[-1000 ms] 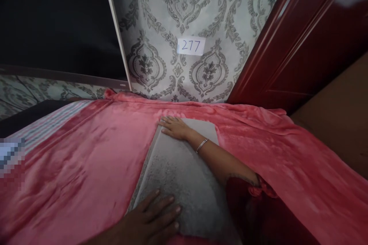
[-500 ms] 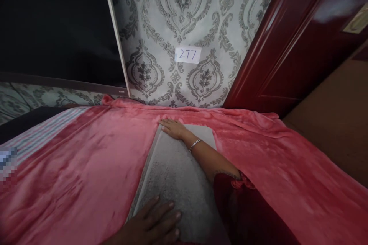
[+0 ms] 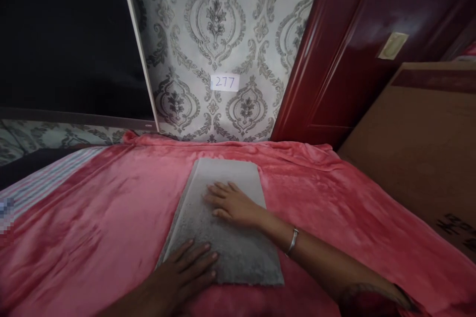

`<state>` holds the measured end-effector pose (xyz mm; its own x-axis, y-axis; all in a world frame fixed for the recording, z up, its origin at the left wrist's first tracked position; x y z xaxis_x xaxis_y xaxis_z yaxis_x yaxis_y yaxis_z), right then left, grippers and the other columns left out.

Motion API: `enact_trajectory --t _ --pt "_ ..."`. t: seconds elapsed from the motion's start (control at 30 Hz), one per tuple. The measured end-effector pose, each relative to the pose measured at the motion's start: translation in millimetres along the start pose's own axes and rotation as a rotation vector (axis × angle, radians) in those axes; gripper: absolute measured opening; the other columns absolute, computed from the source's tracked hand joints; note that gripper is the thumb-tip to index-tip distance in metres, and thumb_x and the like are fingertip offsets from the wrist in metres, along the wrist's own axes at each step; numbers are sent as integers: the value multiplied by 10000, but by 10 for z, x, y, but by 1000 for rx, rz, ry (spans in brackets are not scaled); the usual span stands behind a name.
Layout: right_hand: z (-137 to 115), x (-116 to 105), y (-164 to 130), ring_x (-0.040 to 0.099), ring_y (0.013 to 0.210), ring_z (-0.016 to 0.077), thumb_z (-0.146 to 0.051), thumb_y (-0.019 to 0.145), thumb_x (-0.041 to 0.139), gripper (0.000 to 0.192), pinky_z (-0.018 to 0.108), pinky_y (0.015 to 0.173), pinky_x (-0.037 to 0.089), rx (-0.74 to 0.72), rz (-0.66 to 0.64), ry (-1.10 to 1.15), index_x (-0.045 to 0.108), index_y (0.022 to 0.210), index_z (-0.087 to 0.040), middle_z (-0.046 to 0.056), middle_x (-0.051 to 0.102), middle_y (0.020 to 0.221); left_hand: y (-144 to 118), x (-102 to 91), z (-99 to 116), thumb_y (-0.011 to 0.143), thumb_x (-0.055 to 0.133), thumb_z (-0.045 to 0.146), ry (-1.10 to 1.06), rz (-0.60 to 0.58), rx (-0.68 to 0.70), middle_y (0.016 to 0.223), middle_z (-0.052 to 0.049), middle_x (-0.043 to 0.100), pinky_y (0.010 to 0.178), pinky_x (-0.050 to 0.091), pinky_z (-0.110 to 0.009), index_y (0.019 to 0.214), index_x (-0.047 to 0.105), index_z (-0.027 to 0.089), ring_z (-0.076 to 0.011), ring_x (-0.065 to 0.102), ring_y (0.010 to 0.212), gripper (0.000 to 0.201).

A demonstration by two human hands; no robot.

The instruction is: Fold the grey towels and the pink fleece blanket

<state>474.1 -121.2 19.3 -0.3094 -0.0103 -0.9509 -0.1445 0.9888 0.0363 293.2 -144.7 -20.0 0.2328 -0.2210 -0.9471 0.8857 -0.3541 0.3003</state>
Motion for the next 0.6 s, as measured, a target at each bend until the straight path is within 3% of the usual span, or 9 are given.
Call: enact_trajectory --t 0.1,0.23,0.33,0.4,0.6 --pt "-67 52 -211 114 1542 247 -597 1039 305 588 549 1232 74 -8 -13 34 318 1569 -342 40 223 1656 127 -253 45 967 505 398 -62 -39 -24 1621 -55 360 1226 255 -480 1584 240 300 -264 352 1478 679" --pt "-66 45 -218 130 1540 221 -534 1063 287 537 503 1240 97 -5 -7 76 346 1560 -340 15 255 1648 604 -495 113 1007 431 323 -103 -79 52 1457 -51 580 1131 397 -363 1500 424 271 -213 536 1329 496" --pt "13 38 -139 157 1535 221 -473 1073 298 505 509 1235 113 12 -3 77 366 1553 -332 10 282 1638 947 -404 133 1024 376 320 -59 -165 197 1411 -89 611 1131 395 -368 1412 527 191 -230 530 1330 436" --pt "106 46 -88 142 1537 228 -458 1072 319 508 527 1232 96 20 -5 55 336 1564 -332 10 254 1647 1057 -292 78 1021 382 333 -41 -181 237 1483 -116 542 1173 346 -409 1418 520 165 -257 465 1393 452" --pt "600 11 110 93 1544 257 -579 1036 360 616 530 1229 57 100 22 6 260 1589 -328 31 170 1668 977 -39 -107 985 486 307 -119 -196 132 1669 -38 243 1253 178 -466 1568 285 278 -251 233 1528 617"
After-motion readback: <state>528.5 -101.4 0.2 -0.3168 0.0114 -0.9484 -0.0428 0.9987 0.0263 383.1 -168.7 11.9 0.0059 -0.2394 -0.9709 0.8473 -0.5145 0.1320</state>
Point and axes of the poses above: each hand's wrist, its own y-axis towards the middle knuckle, its own x-axis out of the palm, z = x × y, the point moved 9 cm from there along y, towards the middle knuckle
